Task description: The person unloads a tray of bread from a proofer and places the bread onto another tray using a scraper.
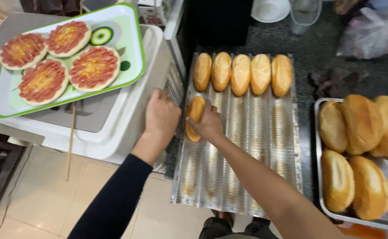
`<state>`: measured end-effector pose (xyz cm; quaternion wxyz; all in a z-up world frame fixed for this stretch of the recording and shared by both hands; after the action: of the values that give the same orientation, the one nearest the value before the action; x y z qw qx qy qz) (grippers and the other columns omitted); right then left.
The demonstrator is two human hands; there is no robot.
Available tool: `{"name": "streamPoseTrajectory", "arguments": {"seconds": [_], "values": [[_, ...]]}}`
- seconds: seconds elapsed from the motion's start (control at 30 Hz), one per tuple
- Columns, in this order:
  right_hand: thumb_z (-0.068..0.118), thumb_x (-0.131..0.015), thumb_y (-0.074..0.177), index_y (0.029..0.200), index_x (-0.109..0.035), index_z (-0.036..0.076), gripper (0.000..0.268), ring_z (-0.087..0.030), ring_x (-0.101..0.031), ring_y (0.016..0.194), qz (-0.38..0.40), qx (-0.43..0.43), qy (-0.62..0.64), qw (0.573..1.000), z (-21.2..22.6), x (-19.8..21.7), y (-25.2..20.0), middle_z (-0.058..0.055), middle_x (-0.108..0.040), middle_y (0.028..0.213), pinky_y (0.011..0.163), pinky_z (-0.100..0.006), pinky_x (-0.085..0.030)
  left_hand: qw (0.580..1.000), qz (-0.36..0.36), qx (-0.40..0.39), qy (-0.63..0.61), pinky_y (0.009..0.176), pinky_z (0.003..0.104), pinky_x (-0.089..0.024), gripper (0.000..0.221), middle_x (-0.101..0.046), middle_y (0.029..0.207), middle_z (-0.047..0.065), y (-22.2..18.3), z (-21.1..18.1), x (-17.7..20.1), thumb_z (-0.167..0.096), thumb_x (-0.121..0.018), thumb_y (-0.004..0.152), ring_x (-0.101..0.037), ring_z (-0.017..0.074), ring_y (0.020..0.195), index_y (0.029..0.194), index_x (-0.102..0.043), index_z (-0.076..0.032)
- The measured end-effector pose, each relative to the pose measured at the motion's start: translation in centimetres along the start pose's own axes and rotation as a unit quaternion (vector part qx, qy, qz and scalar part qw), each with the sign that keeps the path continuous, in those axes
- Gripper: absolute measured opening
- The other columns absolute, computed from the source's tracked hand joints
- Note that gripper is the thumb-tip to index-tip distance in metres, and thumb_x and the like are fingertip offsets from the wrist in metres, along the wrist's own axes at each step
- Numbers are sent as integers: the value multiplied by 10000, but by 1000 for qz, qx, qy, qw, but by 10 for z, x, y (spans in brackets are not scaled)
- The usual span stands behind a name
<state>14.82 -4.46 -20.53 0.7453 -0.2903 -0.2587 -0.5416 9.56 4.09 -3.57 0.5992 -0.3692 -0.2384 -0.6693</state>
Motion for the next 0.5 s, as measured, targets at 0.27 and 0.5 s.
{"name": "streamPoseTrajectory", "arguments": {"seconds": [0.27,0.5], "values": [[452,-880,678,1595,-111,-1,1279,-468,-544,1204,19,-2,-71,997,28,8,1,-272,-536,1346,1042,-468,-480,999,-4,-15,-44,993,419,-343,234,-763,1003,34,15,-4,-37,-251,-599,911,-628,208,1078,937,-819,-176],[447,-899,650,1592,-74,-30,1341,-462,-538,1236,34,-12,-56,998,17,4,7,-270,-485,1444,1038,-450,-484,999,19,-23,-34,954,405,-361,242,-749,1050,28,32,-12,-50,-243,-593,908,-612,221,1103,995,-807,-174]]}}
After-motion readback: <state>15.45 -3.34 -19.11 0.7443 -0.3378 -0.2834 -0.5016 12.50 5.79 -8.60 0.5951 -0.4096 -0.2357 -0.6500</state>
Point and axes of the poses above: each hand's wrist, its own y-axis towards the middle knuckle, its own x-axis out of the back of the hand, z = x × y, the point moved 10 cm from there along y, towards the middle knuckle
